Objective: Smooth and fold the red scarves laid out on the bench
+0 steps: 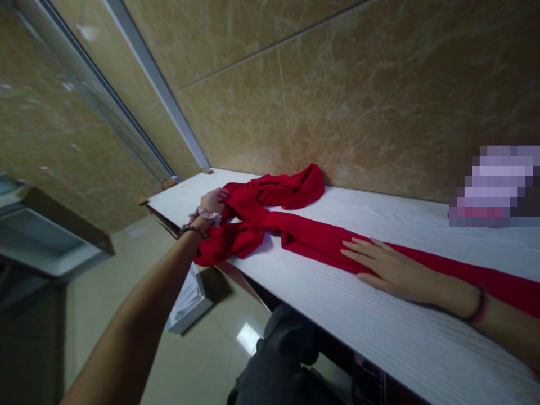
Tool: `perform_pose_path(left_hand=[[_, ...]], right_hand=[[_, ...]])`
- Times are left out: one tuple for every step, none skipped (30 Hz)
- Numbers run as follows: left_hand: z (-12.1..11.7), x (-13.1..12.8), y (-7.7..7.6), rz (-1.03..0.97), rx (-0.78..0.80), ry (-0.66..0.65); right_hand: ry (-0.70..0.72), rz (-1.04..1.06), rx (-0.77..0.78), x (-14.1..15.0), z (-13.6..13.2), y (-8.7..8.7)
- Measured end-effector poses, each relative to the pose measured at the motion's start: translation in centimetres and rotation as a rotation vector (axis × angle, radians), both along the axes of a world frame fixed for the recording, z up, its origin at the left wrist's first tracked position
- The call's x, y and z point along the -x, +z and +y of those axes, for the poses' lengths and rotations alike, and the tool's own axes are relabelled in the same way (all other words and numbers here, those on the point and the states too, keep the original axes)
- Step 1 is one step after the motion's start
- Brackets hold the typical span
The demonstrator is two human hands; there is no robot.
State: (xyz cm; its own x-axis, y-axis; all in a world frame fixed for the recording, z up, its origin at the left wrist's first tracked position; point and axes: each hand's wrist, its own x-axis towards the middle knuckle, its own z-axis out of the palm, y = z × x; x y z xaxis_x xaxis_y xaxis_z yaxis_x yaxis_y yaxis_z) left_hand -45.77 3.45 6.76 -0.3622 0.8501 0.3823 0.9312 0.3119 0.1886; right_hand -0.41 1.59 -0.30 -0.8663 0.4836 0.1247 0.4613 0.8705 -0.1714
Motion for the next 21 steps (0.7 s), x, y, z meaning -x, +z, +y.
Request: perform_pose_path(left_hand=[[-0.3, 0.6, 0.0, -0.007, -0.01, 0.02], [-0.7, 1.2, 0.0, -0.017, -0.029, 0.042], [-1.0, 1.8, -0.2, -0.026, -0.053, 0.064], [-1.3, 2.3, -0.5, -0.037, -0.077, 0.086], [-1.6, 2.8, -0.9, -0.037, -0.085, 0.094], [-1.7, 3.3, -1.3, -0.018, -0.069, 0.085], [-1.8, 3.7, -1.8, 0.023, -0.033, 0.062], [-1.8, 4.0, -2.2, 0.08, 0.019, 0.028], [-1.8, 4.3, -2.6, 0.138, 0.074, -0.004], [-1.7, 4.5, -2.9, 0.185, 0.127, -0.025], [-1.6, 4.8, -3.1, 0.212, 0.171, -0.034], [-1.6, 5.0, -3.2, 0.218, 0.201, -0.036], [-1.5, 5.2, -3.1, 0.222, 0.225, -0.047], [-1.6, 5.4, -3.0, 0.236, 0.24, -0.069], [-1.7, 5.5, -2.8, 0.268, 0.244, -0.102], [-1.9, 5.4, -2.6, 0.32, 0.237, -0.146], [-2.2, 5.2, -2.3, 0.385, 0.224, -0.194], [-2.5, 4.9, -2.0, 0.456, 0.216, -0.246], [-2.7, 4.4, -1.7, 0.522, 0.223, -0.303], [-2.9, 3.8, -1.4, 0.579, 0.248, -0.361], [-3.1, 3.3, -1.2, 0.623, 0.283, -0.406]], right_hand=[[0.004, 0.008, 0.011, 0.1, 0.1, -0.3], [0.004, 0.018, 0.016, 0.0, 0.2, -0.6], [0.003, 0.03, 0.016, -0.2, 0.3, -1.0], [0.005, 0.039, 0.012, -0.5, 0.3, -1.4], [0.008, 0.044, 0.006, -0.9, 0.3, -1.7], [0.011, 0.047, 0.0, -1.2, 0.3, -2.0], [0.012, 0.051, -0.005, -1.5, 0.3, -2.2], [0.014, 0.055, -0.01, -1.6, 0.2, -2.2], [0.014, 0.059, -0.014, -1.7, 0.2, -2.2], [0.013, 0.06, -0.017, -1.7, 0.2, -2.2], [0.01, 0.062, -0.02, -1.6, 0.1, -2.0], [0.003, 0.064, -0.026, -1.4, 0.1, -1.9], [-0.003, 0.068, -0.037, -1.2, 0.2, -1.8], [-0.006, 0.071, -0.053, -1.1, 0.3, -1.8], [-0.001, 0.073, -0.076, -0.9, 0.4, -1.9], [0.015, 0.083, -0.11, -0.8, 0.6, -2.1], [0.037, 0.095, -0.149, -0.8, 0.8, -2.3], [0.062, 0.109, -0.191, -0.8, 0.9, -2.6], [0.083, 0.126, -0.229, -0.8, 1.0, -2.9], [0.091, 0.145, -0.261, -0.9, 1.1, -3.1], [0.09, 0.159, -0.284, -1.1, 1.0, -3.2]])
